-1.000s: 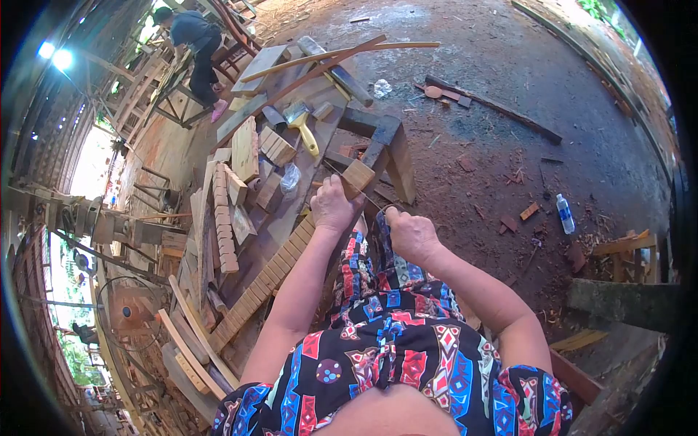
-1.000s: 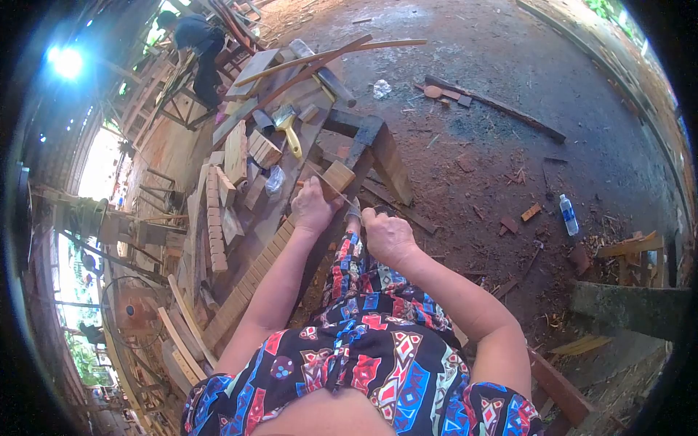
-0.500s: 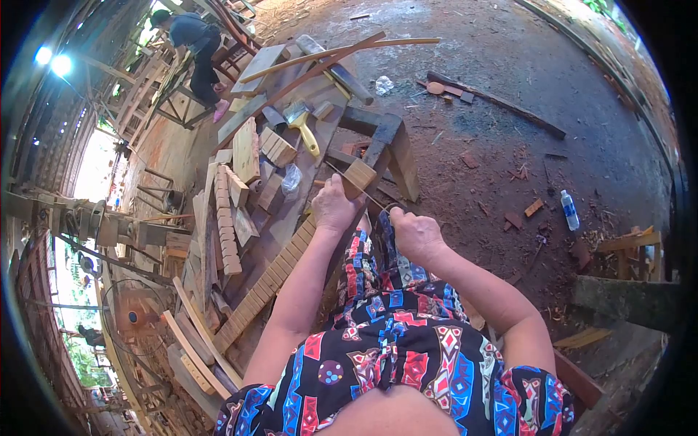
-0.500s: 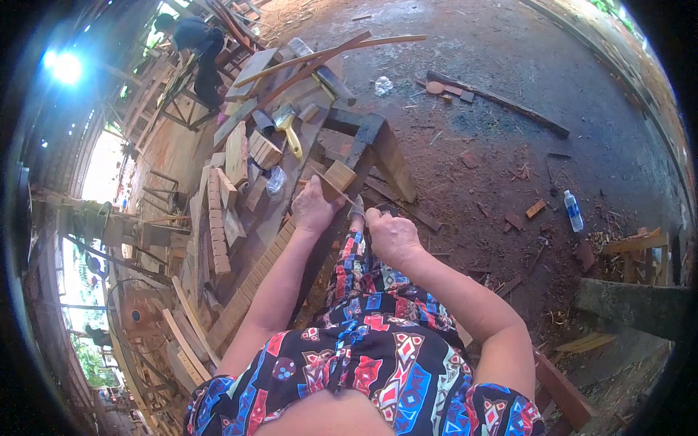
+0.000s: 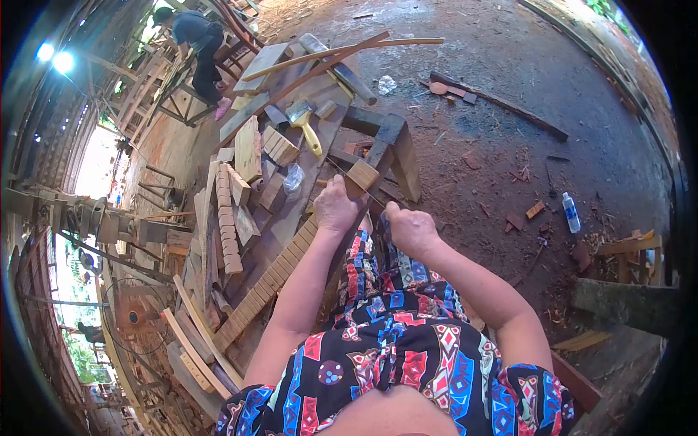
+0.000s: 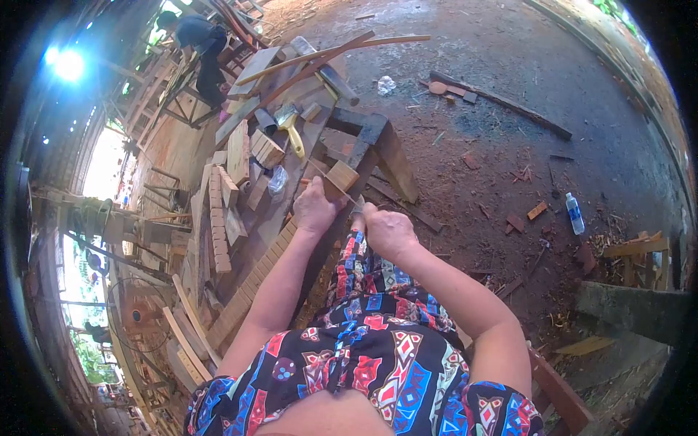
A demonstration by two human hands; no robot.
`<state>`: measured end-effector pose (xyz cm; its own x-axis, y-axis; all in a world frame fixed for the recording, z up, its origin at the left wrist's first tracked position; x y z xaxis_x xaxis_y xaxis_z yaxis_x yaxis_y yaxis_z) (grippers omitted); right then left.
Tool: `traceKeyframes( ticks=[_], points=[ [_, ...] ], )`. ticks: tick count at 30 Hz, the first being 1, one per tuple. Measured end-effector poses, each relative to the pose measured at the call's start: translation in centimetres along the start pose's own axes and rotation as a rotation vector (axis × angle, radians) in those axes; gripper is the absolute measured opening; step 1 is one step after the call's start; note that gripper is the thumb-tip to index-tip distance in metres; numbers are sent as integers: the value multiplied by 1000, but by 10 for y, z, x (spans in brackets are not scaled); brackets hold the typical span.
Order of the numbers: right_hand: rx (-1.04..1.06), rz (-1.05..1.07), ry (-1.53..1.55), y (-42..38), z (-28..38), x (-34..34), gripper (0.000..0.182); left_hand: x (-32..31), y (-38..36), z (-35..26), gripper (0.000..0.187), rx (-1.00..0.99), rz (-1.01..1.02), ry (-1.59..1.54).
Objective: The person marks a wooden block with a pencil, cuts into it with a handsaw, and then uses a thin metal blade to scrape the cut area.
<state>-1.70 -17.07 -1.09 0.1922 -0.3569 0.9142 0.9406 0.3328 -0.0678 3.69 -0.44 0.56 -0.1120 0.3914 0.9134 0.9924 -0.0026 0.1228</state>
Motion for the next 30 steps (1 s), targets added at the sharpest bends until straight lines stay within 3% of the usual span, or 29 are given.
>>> traceKeyframes(
  ticks=[24, 30],
  points=[
    [9, 25, -31, -11, -5, 8, 12, 0, 0, -1, 57, 29, 35, -9],
    [34, -11, -57, -19, -3, 9, 12, -1, -3, -3, 56, -66, -34, 75]
  ],
)
Point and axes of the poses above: each hand's wrist, its own y-axis towards the middle knuckle, its own x-axis out of the back of the hand, z = x × y, the point moved 3 cm from there along y, towards the middle knuckle, and after that the axes turned 11 degrees about -y, right-handed, at the moved point
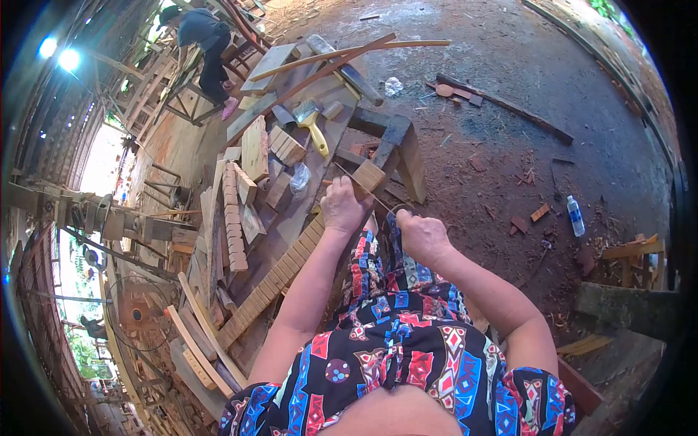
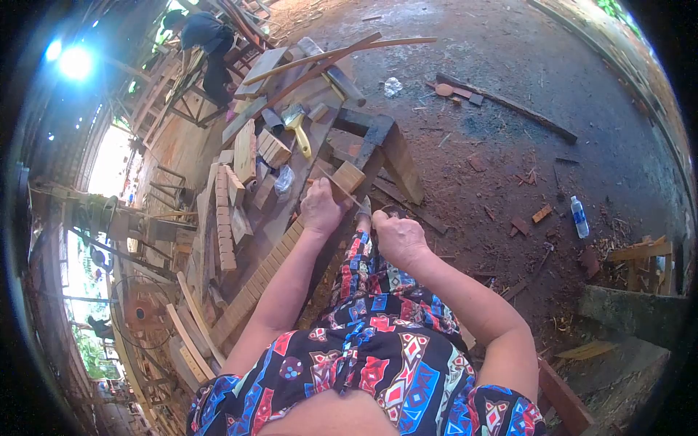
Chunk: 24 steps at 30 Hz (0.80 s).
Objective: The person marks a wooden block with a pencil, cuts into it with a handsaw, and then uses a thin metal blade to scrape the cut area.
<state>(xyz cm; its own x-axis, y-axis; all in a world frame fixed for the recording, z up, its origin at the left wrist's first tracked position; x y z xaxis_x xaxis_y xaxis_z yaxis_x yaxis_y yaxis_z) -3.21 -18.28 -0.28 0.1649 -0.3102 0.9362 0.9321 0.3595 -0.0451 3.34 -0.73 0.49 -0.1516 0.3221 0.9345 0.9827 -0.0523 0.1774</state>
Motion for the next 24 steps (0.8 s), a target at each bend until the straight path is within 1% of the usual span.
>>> traceKeyframes(
  ticks=[3, 5, 10, 11, 15, 20, 24],
  points=[
    [10, -57, 29, -5, -3, 5, 12, -2, 1, -1, 55, 27, 36, 22],
    [-6, 18, 46, -6, -4, 6, 13, -1, 1, 0, 55, 44, 51, 0],
    [-12, 55, 64, 6, 3, 8, 13, -2, 1, 3, 54, 47, 56, -18],
    [-30, 79, 70, 12, 5, 8, 16, -3, 1, 2, 55, 45, 52, -13],
    [-49, 72, 69, 27, 6, -1, 19, 0, 2, 1, 53, 43, 23, -45],
    [-35, 70, 85, 1, -1, 1, 17, 1, 2, 0, 53, 50, 29, -52],
    [-40, 38, 107, 18, 2, -9, 16, -3, 2, 3, 53, 68, 47, -44]
  ],
)
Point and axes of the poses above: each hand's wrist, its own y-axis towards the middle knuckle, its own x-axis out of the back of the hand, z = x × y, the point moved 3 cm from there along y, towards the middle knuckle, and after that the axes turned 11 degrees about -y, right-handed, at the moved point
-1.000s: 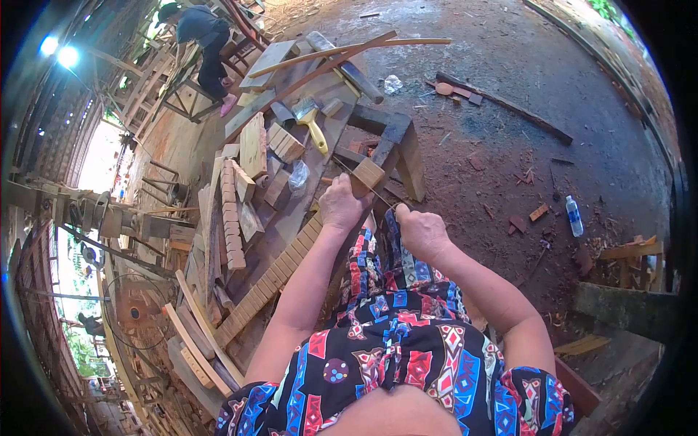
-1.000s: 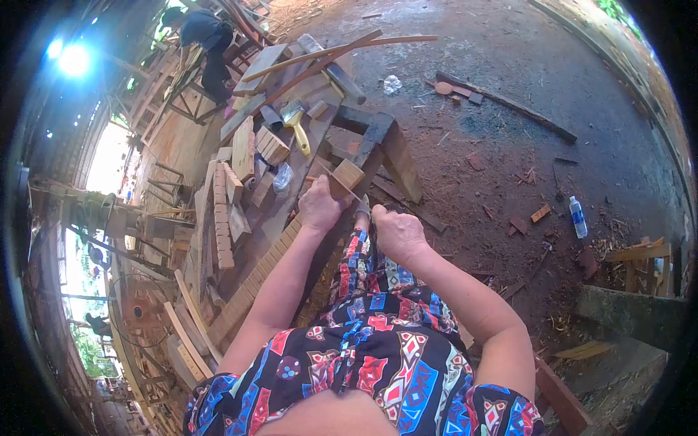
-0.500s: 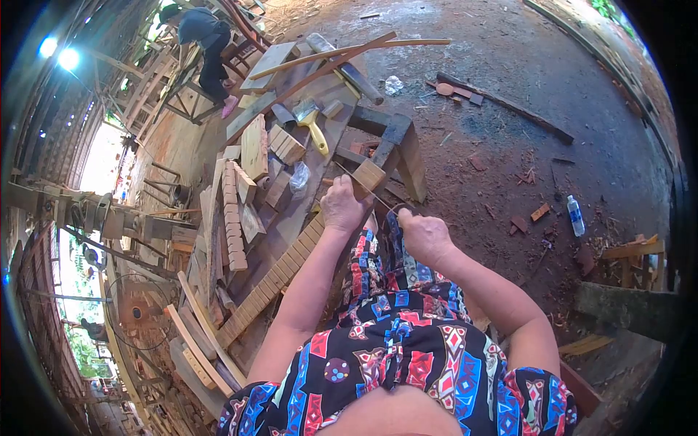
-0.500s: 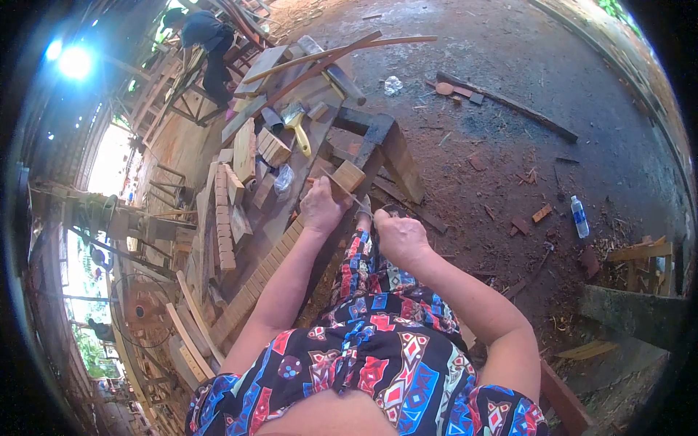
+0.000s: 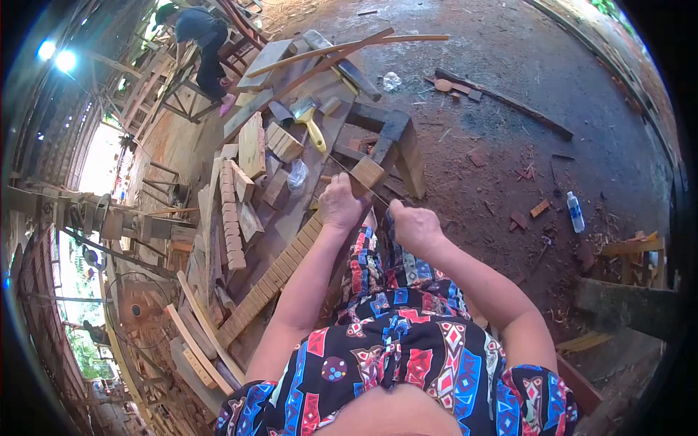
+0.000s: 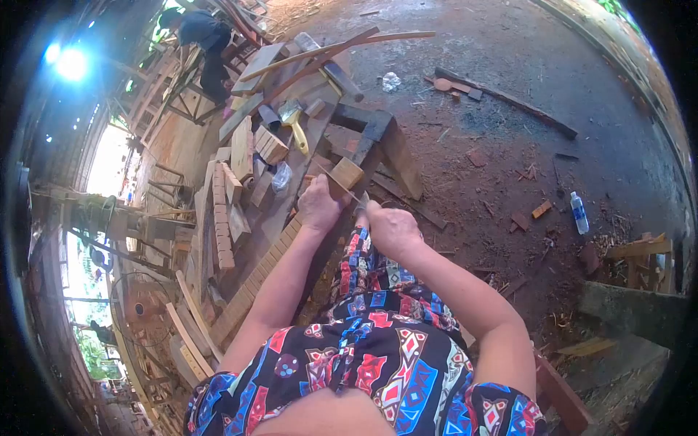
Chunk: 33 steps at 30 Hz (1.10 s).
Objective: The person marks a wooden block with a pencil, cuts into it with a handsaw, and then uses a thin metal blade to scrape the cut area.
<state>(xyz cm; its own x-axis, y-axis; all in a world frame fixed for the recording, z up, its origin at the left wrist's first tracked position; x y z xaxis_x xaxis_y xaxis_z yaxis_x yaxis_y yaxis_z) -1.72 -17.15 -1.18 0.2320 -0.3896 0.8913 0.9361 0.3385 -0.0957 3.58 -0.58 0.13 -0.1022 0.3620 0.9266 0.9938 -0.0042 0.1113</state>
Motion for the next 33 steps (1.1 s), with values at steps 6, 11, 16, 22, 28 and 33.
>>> traceKeyframes(
  ticks=[6, 11, 16, 22, 28, 33],
  points=[
    [27, -97, 17, 3, -1, -4, 13, 6, -1, -4, 50, 17, 1, 2],
    [2, -31, -48, -17, -15, -10, 12, 5, 1, -1, 53, 21, 37, -13],
    [25, -29, -52, -12, -9, -16, 11, 5, 2, 1, 59, -17, -14, -54],
    [15, -45, -11, -13, -19, 5, 10, 3, 2, 3, 62, 11, 15, -60],
    [41, -63, -23, -10, -16, -1, 10, 6, 2, -3, 56, 35, 34, -2],
    [21, -44, -39, -14, -17, 0, 10, 5, 2, -1, 57, 49, 55, 4]
  ],
)
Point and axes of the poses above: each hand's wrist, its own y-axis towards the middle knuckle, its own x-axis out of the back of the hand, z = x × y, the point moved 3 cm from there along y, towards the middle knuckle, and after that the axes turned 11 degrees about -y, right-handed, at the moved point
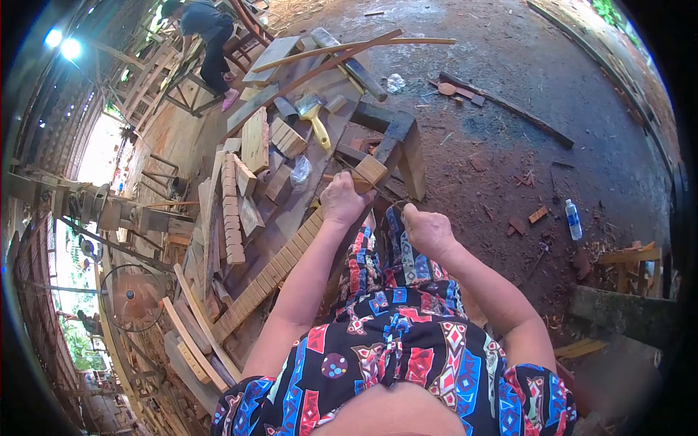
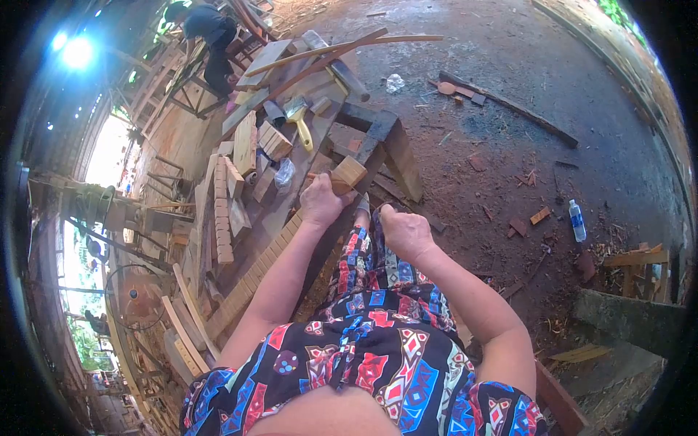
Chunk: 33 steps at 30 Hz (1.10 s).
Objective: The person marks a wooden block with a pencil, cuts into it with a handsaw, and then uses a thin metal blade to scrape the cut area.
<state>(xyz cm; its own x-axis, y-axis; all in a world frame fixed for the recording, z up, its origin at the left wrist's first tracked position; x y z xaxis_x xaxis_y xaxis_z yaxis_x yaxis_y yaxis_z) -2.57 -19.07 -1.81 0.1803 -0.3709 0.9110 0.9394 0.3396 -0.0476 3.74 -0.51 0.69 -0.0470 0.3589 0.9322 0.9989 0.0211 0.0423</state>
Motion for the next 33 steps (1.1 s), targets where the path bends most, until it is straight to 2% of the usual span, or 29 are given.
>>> traceKeyframes(
  ticks=[5, 12, 19, 24, 33],
  points=[
    [-20, 53, -29, -6, -1, 3, 11, 0, 1, 1, 58, -4, -15, -45],
    [3, 21, 14, 32, 25, 10, 14, 0, 1, 2, 57, -23, -41, -44],
    [-37, 95, -23, 1, 3, 2, 13, -1, 1, 3, 57, 3, -6, -52],
    [-11, 21, -19, 29, 14, 5, 12, 3, -1, 1, 57, -6, -18, -51],
    [-44, 91, -71, -10, 3, 13, 13, 3, -3, -2, 54, 3, -9, -84]
  ],
)
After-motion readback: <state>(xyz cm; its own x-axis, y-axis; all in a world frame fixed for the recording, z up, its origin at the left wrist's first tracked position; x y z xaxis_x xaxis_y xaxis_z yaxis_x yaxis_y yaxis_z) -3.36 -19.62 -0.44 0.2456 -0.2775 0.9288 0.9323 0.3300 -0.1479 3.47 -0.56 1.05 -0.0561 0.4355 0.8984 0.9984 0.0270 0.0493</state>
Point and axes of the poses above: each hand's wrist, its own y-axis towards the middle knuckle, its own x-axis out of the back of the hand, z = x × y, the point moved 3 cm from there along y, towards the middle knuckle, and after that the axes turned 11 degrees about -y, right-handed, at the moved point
